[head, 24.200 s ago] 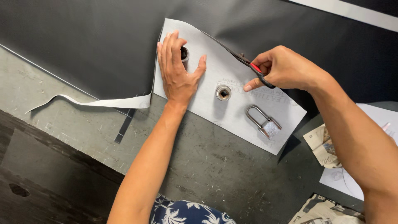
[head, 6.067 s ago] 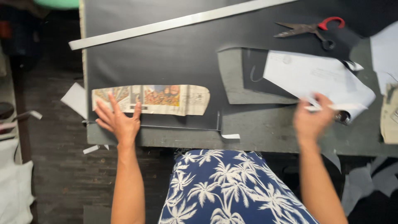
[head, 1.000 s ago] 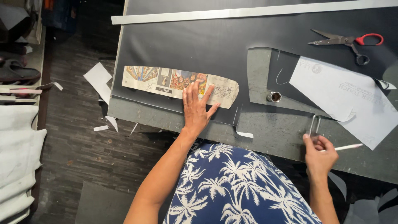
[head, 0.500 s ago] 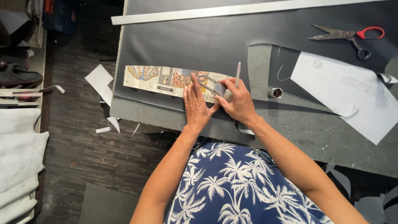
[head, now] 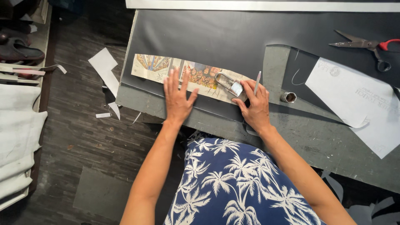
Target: The person uses shears to cut out pattern pieces from a large sheet of black material by following marks made with a white pencil and using paper templates weighted down with metal objects.
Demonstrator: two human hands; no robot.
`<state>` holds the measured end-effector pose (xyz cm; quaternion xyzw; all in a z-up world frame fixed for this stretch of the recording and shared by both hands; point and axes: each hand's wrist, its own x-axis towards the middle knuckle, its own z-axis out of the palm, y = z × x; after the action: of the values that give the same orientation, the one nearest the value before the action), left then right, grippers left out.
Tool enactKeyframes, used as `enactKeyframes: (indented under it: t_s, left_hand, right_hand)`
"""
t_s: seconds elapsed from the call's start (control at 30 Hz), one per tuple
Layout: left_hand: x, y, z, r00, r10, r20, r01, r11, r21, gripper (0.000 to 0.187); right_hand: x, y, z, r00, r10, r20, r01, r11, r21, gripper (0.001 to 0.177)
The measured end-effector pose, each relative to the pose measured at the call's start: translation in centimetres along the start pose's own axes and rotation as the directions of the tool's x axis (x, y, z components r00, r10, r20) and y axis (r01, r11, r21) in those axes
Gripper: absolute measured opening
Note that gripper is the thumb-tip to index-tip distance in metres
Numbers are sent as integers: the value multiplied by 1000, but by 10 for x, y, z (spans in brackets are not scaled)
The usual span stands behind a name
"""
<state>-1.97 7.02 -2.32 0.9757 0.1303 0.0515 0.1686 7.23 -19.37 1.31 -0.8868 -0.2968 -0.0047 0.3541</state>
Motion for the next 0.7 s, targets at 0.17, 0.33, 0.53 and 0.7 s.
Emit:
enactKeyframes:
  t_s: [0.17, 0.33, 0.53, 0.7]
  left_hand:
    - [3, -24, -10, 993, -103, -48, 103, 995, -10, 68]
    - [11, -37, -7, 958, -257, -127, 252, 966, -50, 86]
    - [20, -48, -7, 940, -315, -133, 318, 948, -5, 94]
    - [21, -49, -8, 942, -311, -127, 313, 950, 2, 94]
  right_hand:
    - [0, -5, 0, 1000, 11, -9, -11, 1000, 14, 62]
    - [1, -9, -2, 1000, 27, 5, -28, 1000, 6, 57]
    - [1, -12, 0, 1000, 15, -1, -15, 1000, -16, 57]
    - [1, -11, 3, 1000, 13, -6, -13, 999, -34, 55]
